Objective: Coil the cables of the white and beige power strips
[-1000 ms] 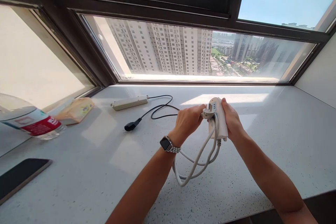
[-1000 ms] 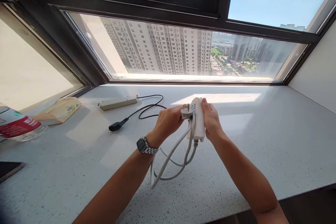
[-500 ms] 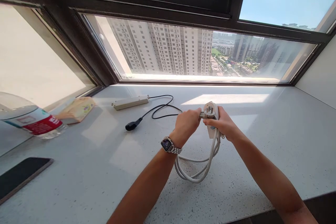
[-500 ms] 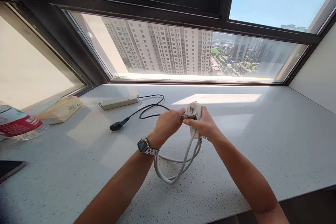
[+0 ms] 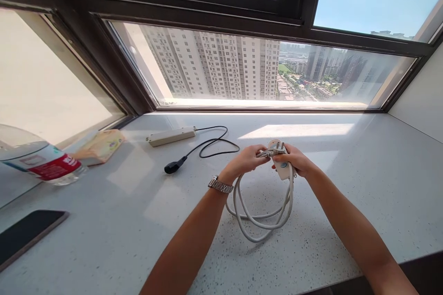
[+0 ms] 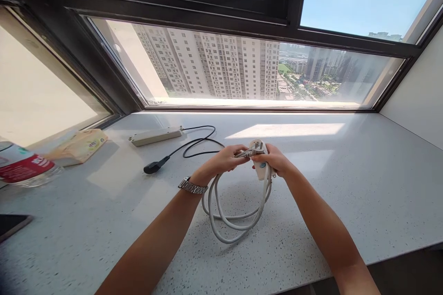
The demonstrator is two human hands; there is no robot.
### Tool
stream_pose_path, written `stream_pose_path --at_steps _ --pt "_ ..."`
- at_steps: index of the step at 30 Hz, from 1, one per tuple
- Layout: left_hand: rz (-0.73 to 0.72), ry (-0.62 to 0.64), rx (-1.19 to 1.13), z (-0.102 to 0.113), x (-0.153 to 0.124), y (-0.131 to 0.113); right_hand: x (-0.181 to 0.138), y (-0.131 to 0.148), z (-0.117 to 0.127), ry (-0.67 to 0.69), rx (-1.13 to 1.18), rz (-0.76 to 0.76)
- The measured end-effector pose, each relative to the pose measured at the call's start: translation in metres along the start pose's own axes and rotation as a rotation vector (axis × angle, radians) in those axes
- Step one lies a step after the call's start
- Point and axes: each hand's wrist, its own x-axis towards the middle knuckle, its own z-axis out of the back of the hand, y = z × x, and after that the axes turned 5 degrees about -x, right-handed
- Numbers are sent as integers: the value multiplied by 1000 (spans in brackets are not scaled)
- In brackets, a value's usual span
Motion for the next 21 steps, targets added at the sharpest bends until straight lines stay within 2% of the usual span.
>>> stream_pose_path --at_steps 3,6,9,14,19,21 --pt "61 30 -177 3 2 8 4 -6 3 -23 56 -20" --pt "47 -25 -245 2 3 13 5 -9 4 -58 101 -38" --pt "22 -87 -228 -2 4 13 4 -9 4 -71 111 -56" --pt "-3 -98 -175 -7 3 10 5 -11 6 -76 96 -56" --pt "-94 -130 -105 -11 3 7 6 -11 9 -65 102 -50" --pt "-75 -109 -122 -9 3 6 7 -9 10 -85 103 -18"
